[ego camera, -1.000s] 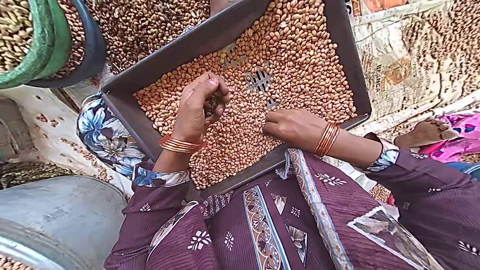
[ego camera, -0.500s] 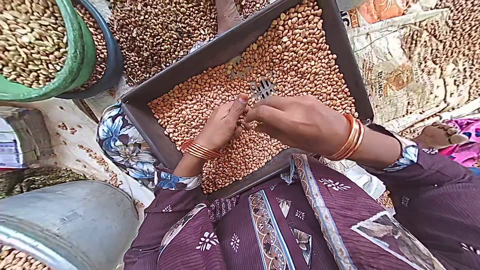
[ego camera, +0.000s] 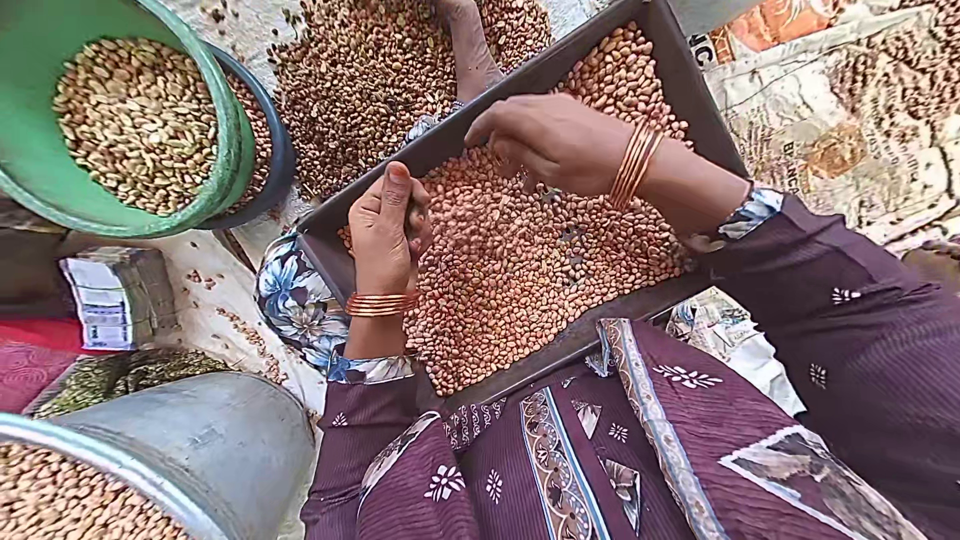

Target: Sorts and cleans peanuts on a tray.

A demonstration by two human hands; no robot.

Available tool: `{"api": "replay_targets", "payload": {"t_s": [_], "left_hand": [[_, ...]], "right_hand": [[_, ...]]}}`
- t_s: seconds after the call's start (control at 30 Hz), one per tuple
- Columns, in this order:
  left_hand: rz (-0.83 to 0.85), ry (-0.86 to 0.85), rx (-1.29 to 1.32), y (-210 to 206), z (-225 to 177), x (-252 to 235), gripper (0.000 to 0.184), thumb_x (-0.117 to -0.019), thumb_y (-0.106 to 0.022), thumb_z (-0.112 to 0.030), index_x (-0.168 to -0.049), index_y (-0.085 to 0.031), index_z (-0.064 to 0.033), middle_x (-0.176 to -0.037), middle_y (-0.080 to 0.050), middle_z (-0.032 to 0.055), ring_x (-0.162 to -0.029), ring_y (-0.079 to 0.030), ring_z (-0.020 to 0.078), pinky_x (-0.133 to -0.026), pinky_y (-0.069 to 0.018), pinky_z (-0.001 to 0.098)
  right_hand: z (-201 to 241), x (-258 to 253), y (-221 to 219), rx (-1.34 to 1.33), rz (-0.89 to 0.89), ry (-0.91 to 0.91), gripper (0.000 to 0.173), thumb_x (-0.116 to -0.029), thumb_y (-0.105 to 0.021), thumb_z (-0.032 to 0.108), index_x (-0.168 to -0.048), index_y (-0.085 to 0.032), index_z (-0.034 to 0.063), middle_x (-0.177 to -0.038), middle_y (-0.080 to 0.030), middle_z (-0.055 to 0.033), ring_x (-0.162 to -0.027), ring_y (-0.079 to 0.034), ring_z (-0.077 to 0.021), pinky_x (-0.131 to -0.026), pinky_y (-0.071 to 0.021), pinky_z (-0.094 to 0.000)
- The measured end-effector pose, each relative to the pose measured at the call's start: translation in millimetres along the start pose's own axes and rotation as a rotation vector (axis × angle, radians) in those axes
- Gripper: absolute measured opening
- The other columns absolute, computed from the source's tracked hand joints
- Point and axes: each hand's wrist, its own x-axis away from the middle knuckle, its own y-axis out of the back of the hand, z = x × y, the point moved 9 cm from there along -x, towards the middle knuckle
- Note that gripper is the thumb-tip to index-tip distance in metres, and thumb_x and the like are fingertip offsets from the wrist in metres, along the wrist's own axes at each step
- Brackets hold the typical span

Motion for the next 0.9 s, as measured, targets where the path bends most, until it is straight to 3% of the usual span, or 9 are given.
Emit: {"api": "replay_targets", "payload": {"t_s": [0.1,0.17,0.3,0.37,0.47,0.6,0.67,0.77,0.9], "left_hand": [[-0.005,-0.044,-0.065,16,-10,-1,0.033,-0.1118,-0.041,-0.023,-0.091,-0.066,-0.0158,-0.062,-0.052,-0.0134,-0.046,-0.041,-0.003,-0.043,-0.0364,0.0128],[-0.008,-0.066,-0.103,23,-12,-1,0.032,-0.1111,-0.044,-0.023,-0.093,-0.068,-0.0154,-0.064,-0.056,-0.0138,-0.048,-0.044,-0.0033,-0.044,-0.0382,0.0127],[0.079,-0.108,-0.233,16,-6,-1,0.029,-0.1089,-0.05,-0.023,-0.089,-0.071,-0.0156,-0.065,-0.058,-0.0153,-0.049,-0.045,-0.005,-0.045,-0.0376,0.0126],[0.182,-0.169,-0.387,3,-6,3,0.025,-0.1071,-0.053,-0.018,-0.09,-0.071,-0.0121,-0.065,-0.059,-0.016,-0.051,-0.046,-0.0071,-0.047,-0.0391,0.0113],[0.305,-0.265,-0.665,-15,-7,12,0.023,-0.1046,-0.058,-0.019,-0.096,-0.076,-0.0067,-0.076,-0.067,-0.01,-0.061,-0.053,-0.0088,-0.059,-0.0451,0.0109],[0.354,-0.311,-0.882,-29,-4,20,0.024,-0.1041,-0.061,-0.021,-0.099,-0.078,-0.0062,-0.085,-0.073,0.0,-0.069,-0.06,-0.0036,-0.067,-0.0492,0.0135],[0.368,-0.309,-0.93,-33,-2,21,0.022,-0.1038,-0.061,-0.02,-0.101,-0.078,-0.0072,-0.087,-0.074,0.0017,-0.068,-0.062,-0.0004,-0.068,-0.0504,0.0157],[0.4,-0.34,-0.943,-41,-2,22,0.023,-0.104,-0.061,-0.021,-0.1,-0.078,-0.0068,-0.083,-0.073,0.0023,-0.067,-0.061,0.001,-0.067,-0.0502,0.0164],[0.479,-0.375,-0.97,-62,-5,28,0.025,-0.1047,-0.06,-0.021,-0.094,-0.077,-0.0067,-0.075,-0.068,0.0018,-0.06,-0.055,0.0029,-0.059,-0.0461,0.0181]], "right_hand": [[-35,21,16,0.342,0.097,-0.473,0.029,-0.1078,-0.044,0.011,-0.132,-0.055,-0.0013,-0.123,-0.059,-0.0298,-0.107,-0.064,-0.0515,-0.082,-0.0512,-0.0644],[-49,39,-5,0.366,0.264,-0.649,0.036,-0.1089,-0.047,0.019,-0.133,-0.051,-0.0069,-0.119,-0.06,-0.0345,-0.107,-0.063,-0.0558,-0.081,-0.0511,-0.0678],[7,51,-47,-0.206,0.306,-0.087,0.025,-0.108,-0.052,0.019,-0.129,-0.057,0.0055,-0.105,-0.07,-0.0082,-0.086,-0.072,-0.0192,-0.08,-0.0603,-0.041],[20,56,-30,-0.329,0.192,-0.014,0.028,-0.1092,-0.046,0.016,-0.133,-0.056,0.0069,-0.112,-0.069,-0.0067,-0.084,-0.074,-0.0142,-0.074,-0.0666,-0.0372],[-7,71,3,0.12,0.048,-0.252,0.027,-0.1089,-0.043,0.016,-0.126,-0.059,0.0022,-0.108,-0.066,-0.0189,-0.089,-0.069,-0.0378,-0.075,-0.0547,-0.0563],[-35,107,-33,0.26,0.411,-0.728,0.047,-0.1094,-0.047,0.04,-0.119,-0.054,-0.005,-0.097,-0.065,-0.0297,-0.093,-0.068,-0.0523,-0.073,-0.0525,-0.0652],[-4,109,-69,0.044,0.538,-0.505,0.041,-0.1081,-0.051,0.04,-0.123,-0.055,0.002,-0.089,-0.066,-0.0168,-0.082,-0.07,-0.0376,-0.072,-0.0563,-0.0546],[43,97,-67,-0.324,0.305,-0.019,0.029,-0.1048,-0.057,0.028,-0.127,-0.059,0.0084,-0.096,-0.071,-0.0032,-0.082,-0.071,-0.0158,-0.076,-0.0595,-0.039],[14,79,-19,-0.038,-0.045,-0.06,0.018,-0.1016,-0.058,0.011,-0.115,-0.067,0.0027,-0.1,-0.067,-0.0158,-0.084,-0.069,-0.0329,-0.07,-0.0555,-0.0512]]}}
